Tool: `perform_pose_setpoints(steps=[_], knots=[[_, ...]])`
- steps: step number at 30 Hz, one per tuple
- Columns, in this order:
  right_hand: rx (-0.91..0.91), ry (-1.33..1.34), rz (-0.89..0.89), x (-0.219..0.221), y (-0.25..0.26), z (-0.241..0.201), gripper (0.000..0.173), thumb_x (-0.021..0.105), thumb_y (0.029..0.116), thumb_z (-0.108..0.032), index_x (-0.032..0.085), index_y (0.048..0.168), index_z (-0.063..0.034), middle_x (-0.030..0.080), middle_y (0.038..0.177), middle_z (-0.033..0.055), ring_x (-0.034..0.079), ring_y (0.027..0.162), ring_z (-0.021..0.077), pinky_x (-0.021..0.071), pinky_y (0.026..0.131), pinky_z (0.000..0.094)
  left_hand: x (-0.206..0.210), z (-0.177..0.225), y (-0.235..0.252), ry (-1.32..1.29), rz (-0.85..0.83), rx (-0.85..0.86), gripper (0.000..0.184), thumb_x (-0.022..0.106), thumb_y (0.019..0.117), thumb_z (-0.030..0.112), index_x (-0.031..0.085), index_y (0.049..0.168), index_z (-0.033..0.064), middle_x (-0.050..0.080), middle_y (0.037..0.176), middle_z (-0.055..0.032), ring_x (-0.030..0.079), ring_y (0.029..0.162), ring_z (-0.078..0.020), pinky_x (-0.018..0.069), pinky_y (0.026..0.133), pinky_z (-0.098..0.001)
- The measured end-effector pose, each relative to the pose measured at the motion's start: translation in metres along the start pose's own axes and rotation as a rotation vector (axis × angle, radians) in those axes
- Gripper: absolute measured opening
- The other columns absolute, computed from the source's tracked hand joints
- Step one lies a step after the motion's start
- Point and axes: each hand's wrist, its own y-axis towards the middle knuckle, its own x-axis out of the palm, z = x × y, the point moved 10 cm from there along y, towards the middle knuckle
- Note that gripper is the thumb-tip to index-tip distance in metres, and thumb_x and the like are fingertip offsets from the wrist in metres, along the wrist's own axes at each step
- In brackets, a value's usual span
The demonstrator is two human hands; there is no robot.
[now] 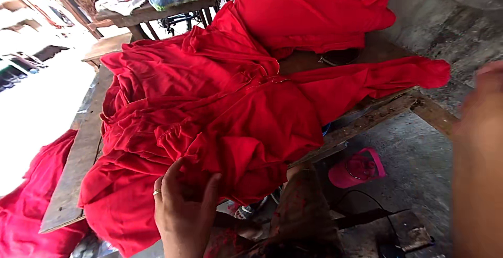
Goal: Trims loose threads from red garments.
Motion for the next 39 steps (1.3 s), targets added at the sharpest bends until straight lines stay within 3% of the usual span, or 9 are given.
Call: perform_pose_setpoints(steps=[3,5,8,13,22,29,32,36,39], knots=[[-0.056,0.179,-0.271,0.073,-0.087,-0.034,0.019,0.06,0.1027,-0.021,0.062,0.119,-0.0104,0.059,0.09,-0.0138,0.051,0.068,-0.0074,0.0455,0.061,0.0149,-0.009,-0.004,0.014,-0.224,0.053,0.011,0.027,0.071,0.0939,0.015,0.067,0.109,-0.0065,0.07,0.088,-0.0003,0.063,0.075,0.0057,0.0542,0.07,-0.0125],[-0.055,0.331,-0.348,0.106,-0.136,-0.05,0.013,0.063,0.1,-0.015,0.068,0.112,-0.0129,0.06,0.079,-0.0154,0.049,0.06,-0.0074,0.0431,0.055,0.0131,-0.028,-0.019,0.022,-0.467,0.093,-0.053,0.011,0.066,0.0965,0.008,0.065,0.107,0.0047,0.069,0.091,0.009,0.066,0.081,0.0013,0.0579,0.076,-0.0196],[0.011,0.574,-0.394,0.136,-0.176,-0.079,0.014,0.064,0.0989,-0.01,0.07,0.111,-0.0153,0.062,0.077,-0.0148,0.048,0.057,-0.0067,0.0416,0.052,0.0112,-0.072,-0.04,0.034,-0.633,0.255,-0.074,0.009,0.06,0.0998,0.008,0.061,0.107,0.0135,0.067,0.094,0.01,0.066,0.087,-0.0047,0.0574,0.083,-0.0254],[0.002,0.804,-0.615,0.179,-0.22,-0.154,0.013,0.066,0.0994,-0.013,0.071,0.109,-0.0206,0.062,0.077,-0.0145,0.049,0.058,-0.0067,0.0424,0.052,0.0106,-0.108,-0.05,0.011,-0.536,0.342,-0.142,0.011,0.054,0.1059,0.014,0.061,0.104,0.022,0.069,0.087,0.0161,0.067,0.078,-0.0006,0.0579,0.073,-0.0199],[-0.054,0.869,-0.868,0.223,-0.281,-0.209,0.015,0.066,0.097,-0.007,0.07,0.11,-0.0142,0.064,0.083,-0.0114,0.051,0.06,-0.0052,0.0445,0.053,0.0111,-0.086,-0.045,-0.027,-0.479,0.255,-0.125,0.014,0.063,0.0984,0.004,0.066,0.112,0.0017,0.059,0.109,0.0013,0.062,0.084,-0.0011,0.0557,0.072,-0.0162],[-0.037,0.832,-0.885,0.217,-0.297,-0.208,0.017,0.066,0.0976,-0.009,0.068,0.113,-0.0144,0.061,0.082,-0.0118,0.05,0.061,-0.0054,0.044,0.054,0.0106,-0.07,-0.021,-0.033,-0.365,0.178,0.034,0.017,0.067,0.094,0.002,0.072,0.109,-0.0039,0.053,0.094,-0.0044,0.051,0.069,0.0004,0.0461,0.06,-0.0093],[-0.061,0.831,-0.946,0.217,-0.304,-0.216,0.021,0.066,0.0984,-0.015,0.064,0.119,-0.0157,0.06,0.087,-0.0128,0.051,0.067,-0.0067,0.0436,0.058,0.0091,-0.055,-0.01,-0.02,-0.161,0.113,0.11,0.021,0.064,0.0977,0.006,0.076,0.115,0.0023,0.05,0.094,-0.0094,0.048,0.073,-0.0076,0.0397,0.061,-0.0164],[-0.16,0.73,-1.0,0.218,-0.307,-0.225,0.015,0.06,0.1031,-0.022,0.06,0.117,-0.0146,0.05,0.085,-0.0128,0.044,0.068,-0.0091,0.038,0.06,0.0068,-0.047,-0.016,-0.009,-0.092,0.125,0.125,0.012,0.066,0.0961,0.006,0.078,0.099,0.0024,0.054,0.095,-0.0112,0.053,0.075,-0.0112,0.0445,0.064,-0.0206],[-0.304,0.527,-0.959,0.218,-0.306,-0.225,0.018,0.06,0.1039,-0.019,0.062,0.113,-0.0035,0.058,0.086,-0.0062,0.053,0.073,-0.0066,0.0468,0.066,0.0089,-0.051,-0.019,-0.012,-0.207,0.126,0.137,0.01,0.065,0.0963,0.003,0.073,0.096,-0.0024,0.057,0.101,-0.0115,0.059,0.082,-0.0078,0.0506,0.072,-0.0158]])
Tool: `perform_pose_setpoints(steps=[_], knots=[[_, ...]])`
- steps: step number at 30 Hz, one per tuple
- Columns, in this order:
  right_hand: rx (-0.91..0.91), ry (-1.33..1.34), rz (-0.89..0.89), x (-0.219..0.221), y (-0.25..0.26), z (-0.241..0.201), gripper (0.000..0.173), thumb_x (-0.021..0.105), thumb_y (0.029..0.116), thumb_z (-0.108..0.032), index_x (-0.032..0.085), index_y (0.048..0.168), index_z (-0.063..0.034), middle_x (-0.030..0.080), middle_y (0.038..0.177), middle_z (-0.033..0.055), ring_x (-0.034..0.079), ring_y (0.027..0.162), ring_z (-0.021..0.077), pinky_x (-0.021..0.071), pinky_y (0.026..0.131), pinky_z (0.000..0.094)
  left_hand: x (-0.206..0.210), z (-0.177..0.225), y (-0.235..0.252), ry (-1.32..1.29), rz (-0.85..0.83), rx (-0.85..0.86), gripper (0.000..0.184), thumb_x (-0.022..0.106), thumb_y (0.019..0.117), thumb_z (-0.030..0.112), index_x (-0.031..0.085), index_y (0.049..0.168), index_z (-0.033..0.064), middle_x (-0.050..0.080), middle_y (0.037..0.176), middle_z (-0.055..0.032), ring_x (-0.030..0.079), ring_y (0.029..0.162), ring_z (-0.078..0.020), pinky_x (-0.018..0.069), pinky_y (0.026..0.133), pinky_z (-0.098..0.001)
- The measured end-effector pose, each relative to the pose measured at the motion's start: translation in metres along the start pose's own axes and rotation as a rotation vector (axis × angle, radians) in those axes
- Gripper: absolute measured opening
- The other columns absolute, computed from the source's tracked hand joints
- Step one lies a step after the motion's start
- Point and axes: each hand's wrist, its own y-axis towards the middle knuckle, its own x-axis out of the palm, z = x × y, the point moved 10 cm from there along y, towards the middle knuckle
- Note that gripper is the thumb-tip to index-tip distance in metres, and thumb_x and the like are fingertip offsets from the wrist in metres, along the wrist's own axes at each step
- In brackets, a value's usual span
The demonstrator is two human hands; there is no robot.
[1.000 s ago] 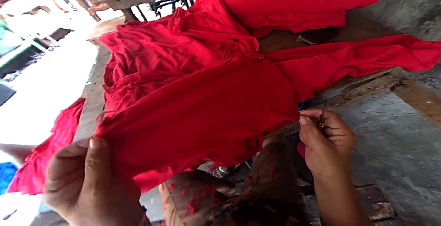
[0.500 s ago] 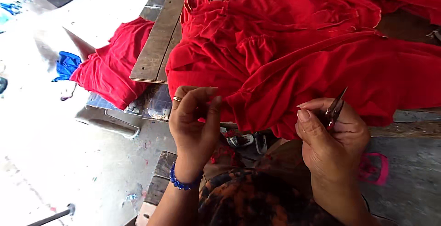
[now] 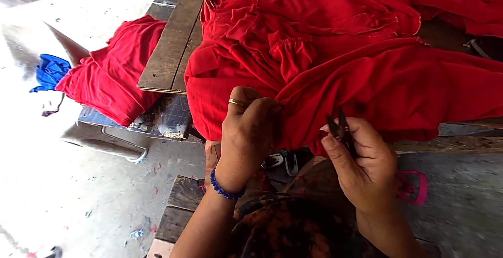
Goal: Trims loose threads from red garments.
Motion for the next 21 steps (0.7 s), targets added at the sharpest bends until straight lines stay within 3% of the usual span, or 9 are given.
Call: perform_pose_setpoints(steps=[3,8,11,18,19,21], knots=[[-0.011,-0.276,-0.026,0.007,0.0,0.002,0.026,0.063,0.1027,-0.026,0.068,0.109,-0.0011,0.065,0.083,-0.0019,0.058,0.072,-0.0029,0.0496,0.066,0.0138,-0.005,-0.002,-0.008,-0.109,-0.014,-0.016,0.008,0.063,0.0979,0.002,0.068,0.097,-0.004,0.058,0.106,-0.0117,0.062,0.094,-0.0092,0.0561,0.078,-0.0177],[-0.093,-0.546,-0.07,0.026,0.004,-0.01,0.028,0.061,0.1027,-0.026,0.071,0.108,-0.0006,0.067,0.08,0.0059,0.06,0.068,0.013,0.0473,0.058,0.0282,-0.01,0.002,-0.018,-0.167,-0.034,0.005,0.01,0.059,0.1004,0.005,0.064,0.098,-0.0023,0.056,0.104,-0.0089,0.061,0.092,-0.0067,0.0548,0.078,-0.0167],[-0.148,-0.618,-0.066,0.034,0.008,-0.019,0.026,0.061,0.1016,-0.025,0.071,0.105,-0.0006,0.066,0.078,0.007,0.061,0.065,0.0166,0.0456,0.054,0.0302,-0.011,0.005,-0.021,-0.156,-0.041,0.03,0.011,0.058,0.1004,0.006,0.065,0.098,-0.0023,0.056,0.104,-0.0092,0.061,0.091,-0.006,0.0545,0.079,-0.016],[-0.162,-0.612,-0.031,0.04,0.017,-0.02,0.025,0.058,0.1036,-0.021,0.071,0.098,-0.0009,0.063,0.073,0.0066,0.06,0.063,0.0166,0.0441,0.053,0.0295,-0.01,0.006,-0.024,-0.168,-0.026,0.056,0.009,0.06,0.0977,0.006,0.065,0.095,0.0001,0.055,0.101,-0.0077,0.058,0.091,-0.0065,0.051,0.079,-0.0164],[-0.13,-0.559,-0.024,0.038,0.018,-0.015,0.024,0.058,0.104,-0.021,0.071,0.1,-0.0008,0.064,0.075,0.0056,0.06,0.065,0.0137,0.0452,0.055,0.0272,-0.009,0.003,-0.025,-0.152,-0.021,0.025,0.01,0.062,0.0976,0.01,0.065,0.098,0.0001,0.054,0.102,-0.0075,0.059,0.09,-0.0059,0.0533,0.078,-0.0162],[-0.015,-0.352,-0.005,0.032,0.019,-0.001,0.022,0.059,0.104,-0.02,0.07,0.108,-0.0005,0.063,0.078,0.0009,0.057,0.066,0.0028,0.0465,0.058,0.0171,-0.008,-0.008,-0.026,-0.005,-0.027,-0.066,0.029,0.069,0.0975,0.022,0.065,0.115,-0.0006,0.055,0.107,-0.0096,0.061,0.086,-0.0073,0.0554,0.073,-0.0182]])
